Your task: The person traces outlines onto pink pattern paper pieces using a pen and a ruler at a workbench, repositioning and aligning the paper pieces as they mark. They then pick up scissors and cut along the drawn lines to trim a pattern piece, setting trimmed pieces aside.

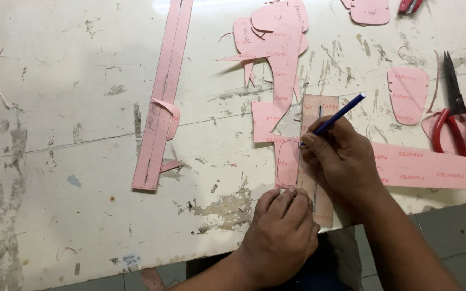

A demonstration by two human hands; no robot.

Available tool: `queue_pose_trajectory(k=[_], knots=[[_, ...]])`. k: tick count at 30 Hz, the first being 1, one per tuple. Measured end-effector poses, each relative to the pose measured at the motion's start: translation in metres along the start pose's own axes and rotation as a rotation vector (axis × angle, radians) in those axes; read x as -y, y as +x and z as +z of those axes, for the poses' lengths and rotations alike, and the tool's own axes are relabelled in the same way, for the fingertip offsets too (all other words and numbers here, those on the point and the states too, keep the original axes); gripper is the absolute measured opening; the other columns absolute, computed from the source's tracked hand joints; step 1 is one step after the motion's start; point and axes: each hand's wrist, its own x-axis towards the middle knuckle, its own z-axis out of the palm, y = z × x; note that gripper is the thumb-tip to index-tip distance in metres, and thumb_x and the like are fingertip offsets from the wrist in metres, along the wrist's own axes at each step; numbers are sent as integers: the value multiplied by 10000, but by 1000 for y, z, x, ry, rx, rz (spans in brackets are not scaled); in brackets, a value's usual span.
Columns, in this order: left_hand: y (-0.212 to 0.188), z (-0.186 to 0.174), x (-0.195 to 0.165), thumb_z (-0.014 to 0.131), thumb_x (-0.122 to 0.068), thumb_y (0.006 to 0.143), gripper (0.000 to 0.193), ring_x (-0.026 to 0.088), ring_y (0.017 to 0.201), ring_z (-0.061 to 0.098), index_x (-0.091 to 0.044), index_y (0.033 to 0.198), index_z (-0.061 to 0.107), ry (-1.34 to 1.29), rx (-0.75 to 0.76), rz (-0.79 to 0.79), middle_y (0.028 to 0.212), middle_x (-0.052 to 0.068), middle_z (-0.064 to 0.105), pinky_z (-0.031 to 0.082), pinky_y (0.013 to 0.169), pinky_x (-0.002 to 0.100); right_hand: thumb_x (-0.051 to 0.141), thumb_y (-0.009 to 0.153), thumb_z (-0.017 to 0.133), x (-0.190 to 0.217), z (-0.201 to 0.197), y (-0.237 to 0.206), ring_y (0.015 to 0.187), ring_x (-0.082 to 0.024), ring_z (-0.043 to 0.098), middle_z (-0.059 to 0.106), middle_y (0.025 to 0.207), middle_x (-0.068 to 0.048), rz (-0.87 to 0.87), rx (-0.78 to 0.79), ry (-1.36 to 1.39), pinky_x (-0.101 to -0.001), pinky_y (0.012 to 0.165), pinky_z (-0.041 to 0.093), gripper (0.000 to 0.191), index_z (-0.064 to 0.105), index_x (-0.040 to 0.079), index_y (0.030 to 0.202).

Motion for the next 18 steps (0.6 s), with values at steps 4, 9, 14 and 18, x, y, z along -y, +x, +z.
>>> queue_pose_trajectory(k=[4, 9, 14, 18], knots=[[0, 0, 0, 677, -181, 950, 304, 352, 1235, 609, 68, 1122, 704, -22, 6, -5, 1301, 235, 631, 404, 1140, 486, 143, 1004, 647, -4, 1, 1, 718, -74, 673, 699, 800, -35, -54, -6, 14, -239, 601, 551, 105, 630, 58, 1063], [-1, 1, 1, 675, -182, 951, 316, 360, 1234, 610, 74, 1134, 705, -37, 2, -12, 1302, 239, 632, 400, 1137, 491, 133, 1014, 642, -7, 3, -1, 710, -67, 642, 685, 805, -32, -62, -10, 58, -232, 584, 527, 97, 631, 59, 1074], [0, 1, 1, 670, -188, 959, 320, 365, 1248, 610, 73, 1141, 706, -25, 3, -8, 1301, 240, 630, 400, 1137, 490, 130, 1011, 648, -7, 3, -1, 688, -71, 630, 682, 785, -35, -56, -16, 57, -241, 574, 517, 93, 634, 57, 1066], [-1, 1, 0, 669, -190, 965, 312, 358, 1249, 608, 67, 1137, 706, -13, 7, -3, 1305, 239, 631, 400, 1141, 490, 135, 997, 652, -6, -1, 0, 689, -74, 648, 694, 785, -29, -38, 16, 28, -249, 591, 533, 100, 629, 53, 1049]])
